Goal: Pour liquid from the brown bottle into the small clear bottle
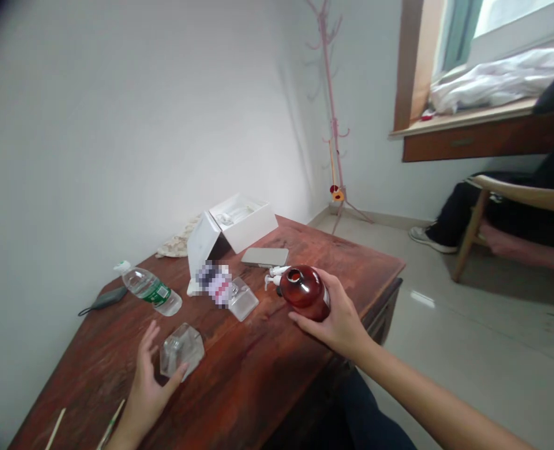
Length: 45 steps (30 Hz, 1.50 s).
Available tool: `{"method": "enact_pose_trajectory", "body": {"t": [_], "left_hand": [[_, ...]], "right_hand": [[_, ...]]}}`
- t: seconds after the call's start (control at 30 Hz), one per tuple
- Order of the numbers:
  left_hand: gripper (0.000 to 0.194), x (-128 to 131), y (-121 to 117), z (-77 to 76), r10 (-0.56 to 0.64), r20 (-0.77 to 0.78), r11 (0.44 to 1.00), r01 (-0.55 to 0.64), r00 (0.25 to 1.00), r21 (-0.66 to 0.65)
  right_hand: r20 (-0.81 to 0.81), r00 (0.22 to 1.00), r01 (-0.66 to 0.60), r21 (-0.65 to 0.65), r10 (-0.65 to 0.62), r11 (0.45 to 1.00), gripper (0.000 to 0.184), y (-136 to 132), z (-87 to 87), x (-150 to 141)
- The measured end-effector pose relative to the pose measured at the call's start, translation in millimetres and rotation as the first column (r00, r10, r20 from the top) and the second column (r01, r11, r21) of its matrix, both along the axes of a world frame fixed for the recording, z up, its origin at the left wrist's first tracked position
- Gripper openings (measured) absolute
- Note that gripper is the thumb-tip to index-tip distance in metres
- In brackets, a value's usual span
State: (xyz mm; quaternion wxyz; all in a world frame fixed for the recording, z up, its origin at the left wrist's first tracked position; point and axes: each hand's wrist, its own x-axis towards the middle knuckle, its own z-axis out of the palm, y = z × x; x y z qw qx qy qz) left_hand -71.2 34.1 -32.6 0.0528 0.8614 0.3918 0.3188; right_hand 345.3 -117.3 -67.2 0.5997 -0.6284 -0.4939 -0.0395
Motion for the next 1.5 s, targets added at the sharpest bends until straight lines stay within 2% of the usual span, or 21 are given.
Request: {"method": "enact_pose_trajectory", "body": {"t": [0.07,0.17,0.23,0.3,0.37,0.43,0.53,0.63,0.73,0.87,0.93,1.03,1.07,1.17,1.23,1.3,1.33,1.4,1.47,1.5], "left_hand": [[0.085,8.7,-2.5,14.9,-0.059,-0.105,0.986,0.075,0.993,0.151],[0.093,22.7,-5.4,38.4,-0.146,-0.296,0.947,0.22,0.944,0.235],[0.097,31.5,-6.9,48.9,-0.148,-0.331,0.899,0.266,0.932,0.348],[0.099,39.6,-7.8,52.9,-0.094,-0.35,0.833,0.266,0.932,0.486],[0.1,47.2,-7.6,51.5,-0.119,-0.444,0.75,0.374,0.888,0.546],[0.092,54.8,-6.5,47.9,-0.205,-0.558,0.67,0.531,0.804,0.519],[0.07,66.4,-5.3,45.9,-0.28,-0.676,0.574,0.683,0.682,0.452],[0.058,76.8,-8.4,51.1,-0.324,-0.77,0.47,0.8,0.549,0.372],[0.054,84.6,-16.1,58.9,-0.345,-0.804,0.399,0.851,0.485,0.342],[0.056,93.3,-29.2,65.5,-0.382,-0.814,0.351,0.884,0.437,0.31],[0.06,98.7,-36.1,66.9,-0.394,-0.842,0.31,0.916,0.368,0.255],[0.059,110.5,-47.1,70.3,-0.396,-0.895,0.18,0.973,0.205,0.143],[0.058,115.5,-50.9,72.4,-0.39,-0.904,0.146,0.981,0.174,0.126],[0.061,133.1,-63.2,81.6,-0.375,-0.912,0.087,0.986,0.165,0.143],[0.063,145.7,-72.4,88.1,-0.385,-0.914,-0.011,0.99,0.127,0.142],[0.056,157.5,-81.5,92.2,-0.392,-0.915,-0.105,0.984,0.093,0.145],[0.054,162.8,-85.1,92.7,-0.391,-0.915,-0.124,0.98,0.095,0.155],[0.055,171.3,-89.0,90.9,-0.39,-0.915,-0.134,0.976,0.105,0.169],[0.057,176.4,-86.3,86.8,-0.387,-0.913,-0.1,0.979,0.126,0.178],[0.057,177.6,-82.2,84.9,-0.384,-0.912,-0.065,0.981,0.145,0.183]], "right_hand": [[0.029,1.0,0.004,0.009,-0.004,1.0,0.081,0.0,-0.3,-1.0],[0.042,0.999,0.003,-0.013,-0.003,1.0,0.08,1.8,-0.8,-1.3],[0.039,0.999,0.014,-0.011,-0.014,1.0,0.08,3.3,-1.1,-1.6],[0.027,0.999,0.033,0.003,-0.033,0.999,0.082,4.4,-1.6,-2.1],[0.014,0.998,0.057,0.018,-0.058,0.998,0.083,5.1,-2.3,-2.5],[0.011,0.997,0.078,0.02,-0.078,0.997,0.083,5.8,-3.1,-2.3],[0.018,0.997,0.079,-0.002,-0.078,0.997,0.084,7.1,-3.4,-1.1],[0.022,0.998,0.066,-0.019,-0.065,0.998,0.084,8.6,-2.6,-0.4],[0.039,0.997,0.06,-0.018,-0.059,0.998,0.082,10.1,-1.7,-0.2],[0.079,0.995,0.055,-0.027,-0.053,0.998,0.08,12.2,-1.9,0.8],[0.086,0.995,0.058,-0.038,-0.055,0.998,0.08,13.1,-2.5,1.5],[0.087,0.994,0.073,-0.041,-0.069,0.997,0.081,13.8,-3.2,2.2],[0.087,0.994,0.073,-0.041,-0.069,0.996,0.081,13.8,-3.2,2.4],[0.08,0.996,0.053,-0.05,-0.049,0.997,0.081,13.4,-2.3,2.6],[0.068,0.997,0.043,-0.063,-0.039,0.997,0.081,13.1,-1.3,2.9],[0.043,0.998,0.04,-0.079,-0.037,0.996,0.082,12.7,-0.2,3.6],[0.031,0.999,0.035,-0.089,-0.033,0.995,0.083,12.6,0.2,3.9],[0.01,1.0,0.023,-0.103,-0.022,0.994,0.084,12.1,0.9,4.5],[0.003,1.0,0.014,-0.107,-0.014,0.994,0.083,11.5,1.6,4.9],[0.005,1.0,0.011,-0.106,-0.011,0.994,0.083,11.2,2.0,4.9]]}}
